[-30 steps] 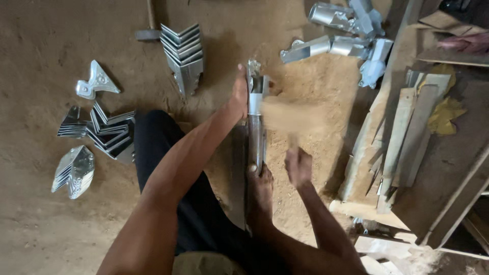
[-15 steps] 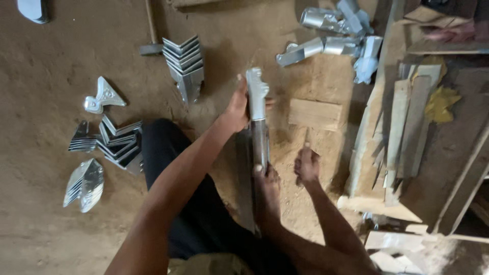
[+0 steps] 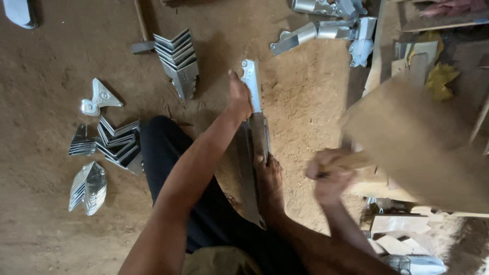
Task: The person sits on the workshop floor and hammers galvanized sheet metal fittings over a metal pipe form using a wooden mallet, repeatedly striking and repositioning the metal pieces to shape them. Shaped pieces are set aside among stacks of similar finished parts on the ground.
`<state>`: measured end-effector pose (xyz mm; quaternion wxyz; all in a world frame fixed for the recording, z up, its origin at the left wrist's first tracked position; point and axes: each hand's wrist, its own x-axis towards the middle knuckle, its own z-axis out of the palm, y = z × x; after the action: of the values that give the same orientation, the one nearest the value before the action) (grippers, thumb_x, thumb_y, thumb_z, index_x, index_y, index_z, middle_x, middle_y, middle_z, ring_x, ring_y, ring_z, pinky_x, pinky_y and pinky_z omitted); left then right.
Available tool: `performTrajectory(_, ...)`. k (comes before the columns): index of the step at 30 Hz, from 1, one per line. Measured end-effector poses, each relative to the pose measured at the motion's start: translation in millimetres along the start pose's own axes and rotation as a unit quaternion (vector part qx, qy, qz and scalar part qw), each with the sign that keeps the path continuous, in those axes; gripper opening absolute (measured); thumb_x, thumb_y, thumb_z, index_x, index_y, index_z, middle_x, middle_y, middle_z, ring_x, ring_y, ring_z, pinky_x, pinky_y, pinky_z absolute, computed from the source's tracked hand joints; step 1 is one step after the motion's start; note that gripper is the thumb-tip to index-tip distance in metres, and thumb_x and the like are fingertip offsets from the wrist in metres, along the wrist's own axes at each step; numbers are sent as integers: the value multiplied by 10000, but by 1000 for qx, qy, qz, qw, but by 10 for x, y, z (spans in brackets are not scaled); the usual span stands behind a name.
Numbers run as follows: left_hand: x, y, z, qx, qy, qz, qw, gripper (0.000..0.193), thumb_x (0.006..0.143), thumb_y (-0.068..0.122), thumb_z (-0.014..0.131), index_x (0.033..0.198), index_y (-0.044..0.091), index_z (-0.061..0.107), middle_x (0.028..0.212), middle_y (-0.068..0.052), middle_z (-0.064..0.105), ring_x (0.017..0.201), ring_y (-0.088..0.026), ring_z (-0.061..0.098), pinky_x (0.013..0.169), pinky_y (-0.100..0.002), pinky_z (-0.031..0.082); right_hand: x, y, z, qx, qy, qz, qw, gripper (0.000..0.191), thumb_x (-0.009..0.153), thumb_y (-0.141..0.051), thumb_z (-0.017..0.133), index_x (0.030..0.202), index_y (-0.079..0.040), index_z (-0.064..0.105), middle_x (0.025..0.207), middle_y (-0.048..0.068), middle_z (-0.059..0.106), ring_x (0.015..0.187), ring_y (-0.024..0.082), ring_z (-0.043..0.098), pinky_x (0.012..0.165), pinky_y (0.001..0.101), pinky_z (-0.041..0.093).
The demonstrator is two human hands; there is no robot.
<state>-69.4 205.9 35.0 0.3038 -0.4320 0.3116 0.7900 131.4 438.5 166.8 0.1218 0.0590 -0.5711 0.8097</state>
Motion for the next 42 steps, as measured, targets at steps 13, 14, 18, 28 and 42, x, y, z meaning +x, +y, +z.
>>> performTrajectory(13, -294, 83, 261, 77, 242, 38, 967, 673, 1003, 491, 348, 1167, -74, 676, 1077, -291, 753, 957, -432, 689, 771, -541, 490, 525, -668, -253, 27, 25, -101, 994, 337, 1070, -343, 544, 906, -64, 638, 594, -10, 556, 461, 86, 534, 398, 272, 437)
performTrajectory(14, -287, 71, 250, 84, 244, 54, 965, 647, 1004, 478, 362, 1153, -62, 687, 1066, -277, 750, 936, -414, 690, 761, -526, 499, 406, -451, -139, 20, 21, -107, 994, 341, 1069, -346, 543, 906, -62, 638, 591, -11, 554, 463, 87, 534, 401, 273, 437)
performTrajectory(18, -128, -31, 109, 109, 250, 125, 954, 547, 1008, 425, 419, 1098, -14, 733, 1023, -217, 738, 856, -342, 694, 722, -464, 536, -13, 594, 76, -521, -68, 232, 819, 359, 1067, -359, 538, 905, -55, 637, 578, -16, 546, 471, 90, 536, 414, 279, 435)
performTrajectory(28, 13, 12, -182, -76, -198, 115, 970, 746, 1008, 706, 276, 1277, 110, 633, 1070, -107, 719, 964, -323, 664, 872, -512, 563, -51, 411, -67, -334, 48, 339, 878, 401, 1083, -338, 548, 806, -48, 575, 568, 9, 532, 417, 84, 478, 345, 268, 403)
performTrajectory(42, 85, -127, -180, -84, -164, -3, 983, 723, 994, 736, 316, 783, 119, 627, 620, -93, 590, 505, -292, 558, 466, -471, 472, 208, 426, 200, -290, -47, 57, 954, 351, 1064, -268, 504, 796, -64, 604, 582, 15, 537, 420, 143, 484, 327, 270, 397)
